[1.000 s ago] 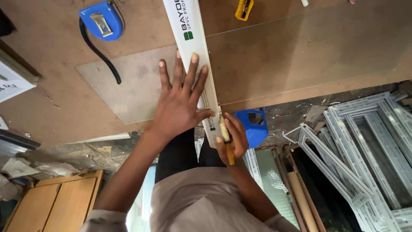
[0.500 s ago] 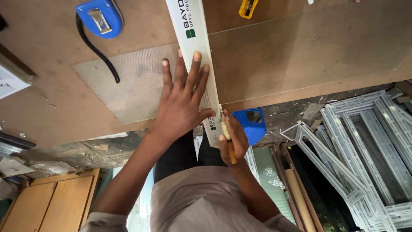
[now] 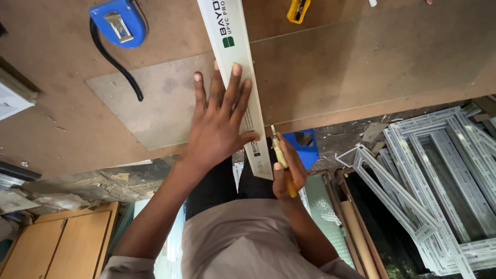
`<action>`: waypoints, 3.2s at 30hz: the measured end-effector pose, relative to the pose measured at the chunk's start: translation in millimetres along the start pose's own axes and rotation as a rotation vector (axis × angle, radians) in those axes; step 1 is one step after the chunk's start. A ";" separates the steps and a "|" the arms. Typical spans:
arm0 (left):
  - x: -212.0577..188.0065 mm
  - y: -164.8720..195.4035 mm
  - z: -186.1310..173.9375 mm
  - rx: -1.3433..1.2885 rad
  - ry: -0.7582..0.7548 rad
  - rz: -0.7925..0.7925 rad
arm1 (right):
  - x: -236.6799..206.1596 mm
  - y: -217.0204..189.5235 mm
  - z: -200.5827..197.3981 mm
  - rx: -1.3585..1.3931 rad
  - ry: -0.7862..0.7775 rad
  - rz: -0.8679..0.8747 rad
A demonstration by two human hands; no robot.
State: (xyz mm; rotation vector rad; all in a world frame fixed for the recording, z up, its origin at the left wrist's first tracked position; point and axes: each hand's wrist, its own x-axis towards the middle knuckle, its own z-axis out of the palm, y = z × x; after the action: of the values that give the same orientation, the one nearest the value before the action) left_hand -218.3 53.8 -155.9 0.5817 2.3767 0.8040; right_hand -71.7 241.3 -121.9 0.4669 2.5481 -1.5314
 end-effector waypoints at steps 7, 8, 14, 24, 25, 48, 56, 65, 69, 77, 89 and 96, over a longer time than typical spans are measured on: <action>-1.9 -1.5 0.2 0.005 -0.006 0.000 | 4.2 -1.0 3.6 -0.001 -0.051 -0.031; -1.5 -1.3 -0.1 0.002 -0.005 0.003 | 5.1 -0.7 3.8 0.001 -0.060 -0.033; -0.1 -1.5 -2.1 -0.003 -0.014 0.001 | 6.1 -2.7 2.7 -0.010 -0.064 -0.006; -1.2 -3.6 -0.2 -0.029 -0.006 0.001 | 4.6 -0.1 6.7 -0.062 -0.066 -0.044; -1.9 -4.0 0.0 -0.025 -0.004 0.001 | 4.1 0.3 6.8 -0.069 -0.072 -0.047; -2.5 13.3 1.5 0.047 0.117 -0.039 | 129.3 -57.5 26.6 -0.061 -0.117 -0.128; 0.4 21.0 -0.1 0.156 0.136 -0.079 | 154.3 -70.3 41.6 -0.101 -0.086 -0.172; -0.7 28.7 -8.6 0.194 0.054 -0.123 | 148.5 -67.9 37.6 -0.054 -0.102 -0.176; -0.8 28.7 -12.7 0.182 0.055 -0.111 | 148.0 -67.5 38.7 -0.071 -0.112 -0.174; -1.2 26.7 -10.3 0.137 0.091 -0.113 | 152.1 -68.6 42.2 -0.126 -0.106 -0.191; -1.3 24.8 -12.9 0.191 0.114 -0.085 | 115.2 -61.7 29.7 -0.199 -0.107 -0.201; -1.1 29.0 -13.0 0.145 0.071 -0.099 | 61.4 -44.5 12.1 -0.172 -0.132 -0.150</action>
State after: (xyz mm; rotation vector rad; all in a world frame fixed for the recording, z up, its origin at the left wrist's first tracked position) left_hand -219.3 69.0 -127.9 0.4959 2.5221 0.6230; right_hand -144.8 223.2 -106.9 0.1515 2.6317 -1.3208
